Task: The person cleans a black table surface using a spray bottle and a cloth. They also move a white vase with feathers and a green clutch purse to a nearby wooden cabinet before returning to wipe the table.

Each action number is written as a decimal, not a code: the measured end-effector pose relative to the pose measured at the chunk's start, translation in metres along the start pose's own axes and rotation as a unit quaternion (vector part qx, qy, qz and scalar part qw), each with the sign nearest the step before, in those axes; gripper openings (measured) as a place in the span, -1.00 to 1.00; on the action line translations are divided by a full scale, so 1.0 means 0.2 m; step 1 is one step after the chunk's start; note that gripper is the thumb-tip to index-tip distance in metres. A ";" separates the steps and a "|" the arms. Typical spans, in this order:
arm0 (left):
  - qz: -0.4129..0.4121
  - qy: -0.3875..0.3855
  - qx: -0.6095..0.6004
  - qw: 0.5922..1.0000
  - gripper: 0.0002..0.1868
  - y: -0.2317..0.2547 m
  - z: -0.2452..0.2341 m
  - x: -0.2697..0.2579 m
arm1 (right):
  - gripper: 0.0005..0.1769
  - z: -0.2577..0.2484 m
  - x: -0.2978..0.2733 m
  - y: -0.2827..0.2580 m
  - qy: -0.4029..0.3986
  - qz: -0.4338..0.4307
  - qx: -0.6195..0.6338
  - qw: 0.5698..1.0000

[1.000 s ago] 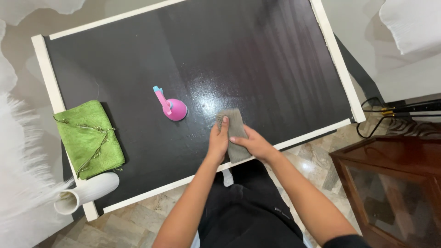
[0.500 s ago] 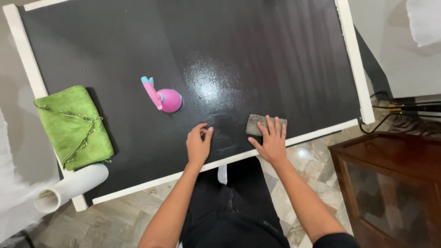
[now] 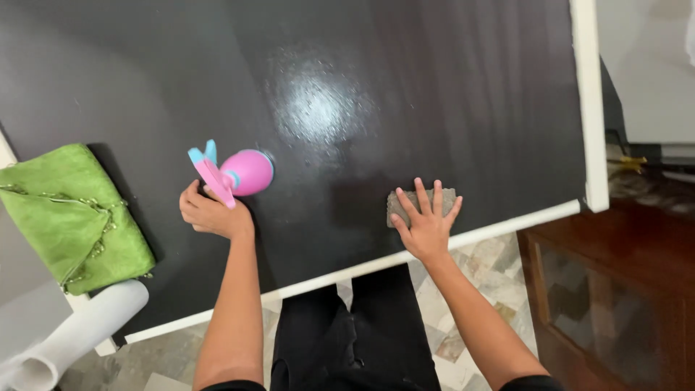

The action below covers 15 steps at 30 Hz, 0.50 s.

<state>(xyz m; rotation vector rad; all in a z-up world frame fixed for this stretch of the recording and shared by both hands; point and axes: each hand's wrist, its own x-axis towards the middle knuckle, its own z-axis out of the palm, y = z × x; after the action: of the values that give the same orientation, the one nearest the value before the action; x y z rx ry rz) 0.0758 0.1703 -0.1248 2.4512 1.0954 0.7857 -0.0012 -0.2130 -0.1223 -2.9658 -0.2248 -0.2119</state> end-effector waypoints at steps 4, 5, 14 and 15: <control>0.030 0.097 0.081 0.992 -0.70 0.04 0.13 0.03 | -0.39 0.06 0.36 0.06 0.003 -0.033 -0.008 0.999; 0.092 0.121 0.096 0.984 -0.67 0.12 0.09 0.06 | -0.39 0.07 0.50 0.07 0.005 -0.047 -0.002 0.999; 0.143 0.167 0.198 0.955 -0.65 -0.14 0.27 0.03 | -0.39 0.22 1.99 0.05 0.061 -0.142 0.015 0.988; 0.099 0.144 0.248 0.953 -0.61 -0.22 0.33 -0.01 | -0.40 0.24 2.14 0.04 0.066 -0.150 0.023 0.986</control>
<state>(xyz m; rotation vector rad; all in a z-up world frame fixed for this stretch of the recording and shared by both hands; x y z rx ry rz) 0.0894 0.1924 -0.2004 2.9713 1.2908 1.0651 0.4258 -0.1546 -0.1049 -2.8453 -0.6509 -0.4304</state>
